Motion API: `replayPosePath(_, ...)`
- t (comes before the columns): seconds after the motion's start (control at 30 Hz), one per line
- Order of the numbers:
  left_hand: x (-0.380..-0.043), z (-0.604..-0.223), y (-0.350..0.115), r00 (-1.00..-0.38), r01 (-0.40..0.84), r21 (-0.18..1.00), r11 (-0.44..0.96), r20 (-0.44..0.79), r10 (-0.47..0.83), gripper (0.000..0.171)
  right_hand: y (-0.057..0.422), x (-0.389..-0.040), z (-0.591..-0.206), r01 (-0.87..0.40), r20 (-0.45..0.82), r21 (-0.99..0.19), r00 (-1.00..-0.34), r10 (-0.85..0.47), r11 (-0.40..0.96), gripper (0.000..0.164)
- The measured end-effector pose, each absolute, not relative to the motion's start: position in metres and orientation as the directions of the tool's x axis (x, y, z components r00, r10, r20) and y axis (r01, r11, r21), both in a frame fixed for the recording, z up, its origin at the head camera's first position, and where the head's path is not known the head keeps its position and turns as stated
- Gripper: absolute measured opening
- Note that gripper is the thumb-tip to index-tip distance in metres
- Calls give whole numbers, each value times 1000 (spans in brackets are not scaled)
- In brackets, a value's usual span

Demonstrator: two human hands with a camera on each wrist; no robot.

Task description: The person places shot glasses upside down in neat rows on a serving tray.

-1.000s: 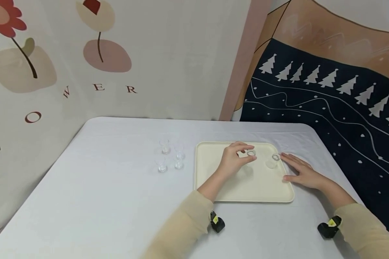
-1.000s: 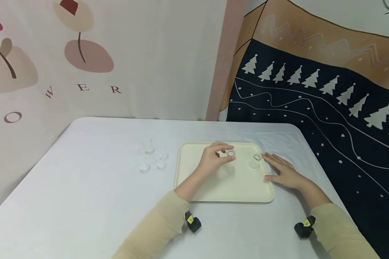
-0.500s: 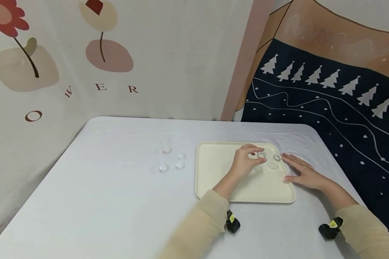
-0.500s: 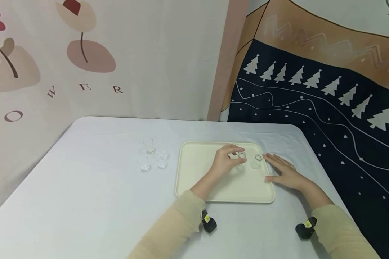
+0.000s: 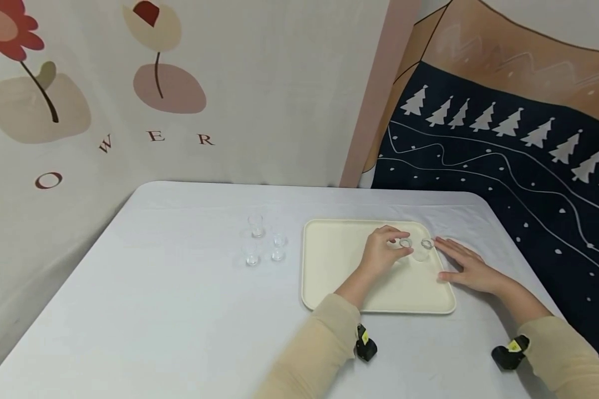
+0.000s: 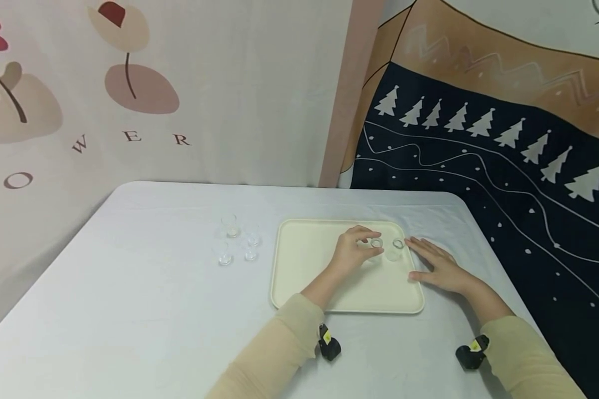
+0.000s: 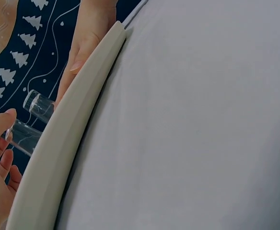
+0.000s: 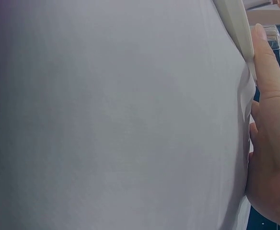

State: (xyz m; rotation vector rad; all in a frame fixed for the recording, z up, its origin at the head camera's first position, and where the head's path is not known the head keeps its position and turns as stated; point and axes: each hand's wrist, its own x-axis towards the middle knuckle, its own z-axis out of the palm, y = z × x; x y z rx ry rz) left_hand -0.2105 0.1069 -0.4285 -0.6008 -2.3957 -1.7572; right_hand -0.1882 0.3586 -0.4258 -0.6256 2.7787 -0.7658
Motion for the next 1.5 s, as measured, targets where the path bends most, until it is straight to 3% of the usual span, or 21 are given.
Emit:
replayPosePath(0.73, -212, -433, 108, -926, 354, 895, 270, 296, 232, 35, 360, -188, -426, -327, -81, -521, -901, -427, 788, 83)
replayPosePath(1.5, -188, -386, 53, -909, 393, 907, 151, 358, 215, 43, 360, -190, -431, -320, -80, -516, -906, -416, 795, 85)
